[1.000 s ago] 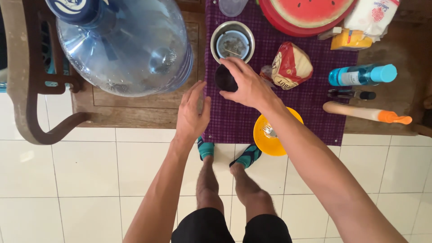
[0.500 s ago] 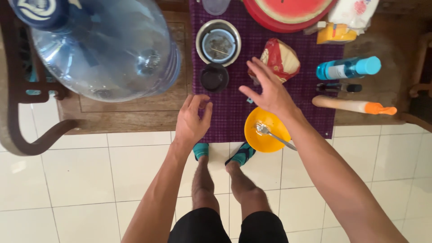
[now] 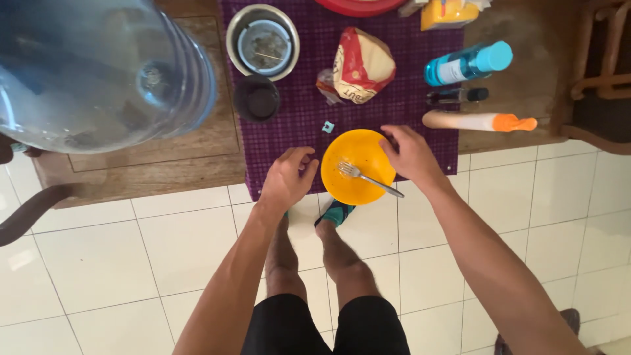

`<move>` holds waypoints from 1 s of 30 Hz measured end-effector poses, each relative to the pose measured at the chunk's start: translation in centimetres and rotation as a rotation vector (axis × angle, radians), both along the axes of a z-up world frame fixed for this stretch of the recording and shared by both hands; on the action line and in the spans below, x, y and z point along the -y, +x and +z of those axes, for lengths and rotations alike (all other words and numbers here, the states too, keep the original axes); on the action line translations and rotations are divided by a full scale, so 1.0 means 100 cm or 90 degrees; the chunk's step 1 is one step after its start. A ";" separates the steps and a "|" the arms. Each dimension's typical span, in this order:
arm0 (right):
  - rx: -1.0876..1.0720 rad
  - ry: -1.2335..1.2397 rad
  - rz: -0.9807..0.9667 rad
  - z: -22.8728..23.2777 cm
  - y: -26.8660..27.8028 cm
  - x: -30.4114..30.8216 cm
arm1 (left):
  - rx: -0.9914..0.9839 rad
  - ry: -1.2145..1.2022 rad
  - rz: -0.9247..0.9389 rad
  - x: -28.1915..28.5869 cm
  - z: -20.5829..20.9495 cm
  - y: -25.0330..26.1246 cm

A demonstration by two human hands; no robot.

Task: Tidying up various items from a drawer and a cluttered desk, and moving objects between rooms.

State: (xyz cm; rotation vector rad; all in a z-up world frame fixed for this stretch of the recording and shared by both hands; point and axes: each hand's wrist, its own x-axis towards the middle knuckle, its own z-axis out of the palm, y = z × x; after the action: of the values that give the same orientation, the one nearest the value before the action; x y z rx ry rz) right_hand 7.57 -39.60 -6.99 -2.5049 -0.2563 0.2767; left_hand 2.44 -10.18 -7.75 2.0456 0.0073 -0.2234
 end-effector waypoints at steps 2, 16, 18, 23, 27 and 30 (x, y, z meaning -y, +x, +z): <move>-0.024 0.002 -0.004 -0.007 -0.007 0.008 | 0.008 -0.003 -0.010 0.014 -0.008 0.000; -0.109 0.045 -0.150 -0.028 -0.033 0.046 | 0.085 0.166 0.001 0.052 -0.053 0.036; -0.120 0.027 -0.175 -0.024 -0.029 0.052 | 0.074 0.278 -0.075 0.056 -0.067 0.046; -0.140 0.020 -0.244 -0.023 -0.034 0.057 | 0.119 0.405 -0.173 0.056 -0.104 0.054; -0.072 0.067 -0.215 -0.025 -0.039 0.050 | 0.212 0.547 -0.280 0.053 -0.107 0.055; -0.078 0.045 -0.213 -0.015 -0.039 0.043 | 0.271 0.563 -0.305 0.047 -0.100 0.053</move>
State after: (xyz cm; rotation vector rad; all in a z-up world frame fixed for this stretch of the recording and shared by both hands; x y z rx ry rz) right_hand 3.69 -43.92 -8.44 -2.4000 0.1975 0.2774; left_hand 7.69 -14.90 -17.76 2.9146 -0.7753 -0.0697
